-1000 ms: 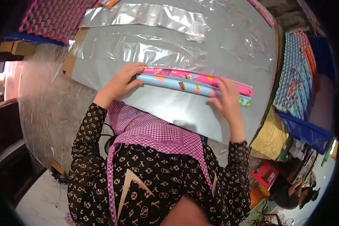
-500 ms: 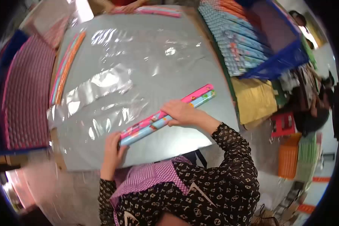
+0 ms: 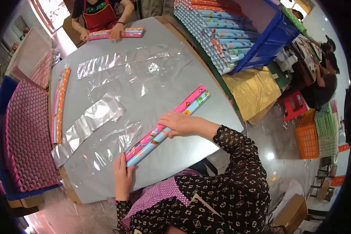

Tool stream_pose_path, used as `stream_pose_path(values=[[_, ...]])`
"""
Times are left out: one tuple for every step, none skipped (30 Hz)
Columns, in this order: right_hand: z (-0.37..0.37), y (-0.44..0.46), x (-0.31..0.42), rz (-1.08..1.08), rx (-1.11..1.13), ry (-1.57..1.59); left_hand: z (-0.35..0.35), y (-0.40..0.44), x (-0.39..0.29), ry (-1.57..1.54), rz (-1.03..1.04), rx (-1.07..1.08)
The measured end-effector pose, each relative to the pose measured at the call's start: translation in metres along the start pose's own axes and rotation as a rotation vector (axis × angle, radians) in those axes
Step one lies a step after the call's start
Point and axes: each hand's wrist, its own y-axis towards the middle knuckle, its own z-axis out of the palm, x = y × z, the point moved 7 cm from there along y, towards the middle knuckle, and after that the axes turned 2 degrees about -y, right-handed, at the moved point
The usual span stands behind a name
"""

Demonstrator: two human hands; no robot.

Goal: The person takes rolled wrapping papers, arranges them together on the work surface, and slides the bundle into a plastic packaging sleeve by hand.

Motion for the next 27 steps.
stream_pose_path(values=[[0.0,0.001,0.001,0.018,0.024,0.014,-0.001,-0.001,-0.001,-0.006,-0.002,-0.015],[0.001,0.001,0.001,0.034,0.049,0.03,-0.001,-0.002,0.0,-0.012,-0.005,-0.031],[0.001,0.001,0.0,0.035,0.052,0.032,0.0,-0.002,0.001,-0.013,-0.008,-0.03],[0.001,0.002,0.0,0.032,0.05,0.036,0.0,-0.002,0.003,-0.031,-0.014,-0.036],[0.002,0.003,0.0,0.024,0.051,0.04,0.0,-0.002,0.005,-0.047,-0.024,-0.045],[0.003,0.003,0.001,0.012,0.057,0.044,-0.002,-0.002,0.004,-0.044,-0.036,-0.054],[0.003,0.002,0.0,0.044,0.053,0.048,-0.003,0.0,0.002,-0.116,-0.063,-0.054],[0.003,0.003,-0.001,0.069,0.05,0.052,-0.005,0.001,0.002,-0.187,-0.092,-0.061],[0.002,0.003,0.002,0.039,0.06,0.056,-0.006,-0.001,0.004,-0.178,-0.112,-0.085],[0.0,0.003,0.002,0.053,0.056,0.058,-0.006,-0.002,0.003,-0.143,-0.069,-0.103],[-0.003,0.005,0.002,0.068,0.05,0.058,-0.007,-0.002,0.001,-0.106,-0.022,-0.119],[-0.005,0.007,0.005,0.042,0.058,0.061,-0.009,-0.002,0.004,-0.097,-0.039,-0.139],[-0.004,0.008,0.004,0.088,0.096,0.067,-0.008,-0.001,0.003,-0.111,-0.02,-0.119],[-0.002,0.008,0.002,0.134,0.134,0.071,-0.007,0.0,0.003,-0.126,0.0,-0.099],[-0.001,0.007,0.001,0.145,0.149,0.047,-0.007,0.0,0.005,-0.149,-0.031,-0.103],[-0.001,0.007,0.003,0.111,0.158,0.043,-0.01,0.001,0.004,-0.138,-0.048,-0.133],[-0.001,0.006,0.002,0.108,0.126,0.036,-0.011,0.002,0.001,-0.156,-0.042,-0.12],[-0.002,0.007,0.001,0.101,0.093,0.029,-0.012,0.001,-0.002,-0.171,-0.037,-0.111],[-0.003,0.008,0.004,0.059,0.099,0.029,-0.011,0.0,0.0,-0.148,-0.017,-0.123],[-0.005,0.008,0.006,0.086,0.096,0.031,-0.013,-0.003,0.004,-0.129,-0.039,-0.152],[-0.007,0.009,0.005,0.121,0.092,0.032,-0.013,-0.002,0.003,-0.143,-0.029,-0.133],[-0.008,0.011,0.008,0.094,0.095,0.036,-0.012,0.0,0.001,-0.16,-0.015,-0.111],[-0.007,0.011,0.008,0.119,0.111,0.022,-0.013,-0.001,-0.001,-0.166,-0.013,-0.118],[-0.005,0.01,0.005,0.153,0.124,0.007,-0.014,-0.002,0.0,-0.161,-0.021,-0.122],[-0.004,0.009,0.004,0.125,0.115,-0.01,-0.013,-0.001,0.001,-0.161,-0.014,-0.121],[-0.002,0.009,0.003,0.135,0.112,-0.007,-0.012,0.0,0.001,-0.165,-0.002,-0.113],[0.0,0.009,0.002,0.125,0.113,-0.009,-0.01,0.0,0.0,-0.171,0.01,-0.094]])
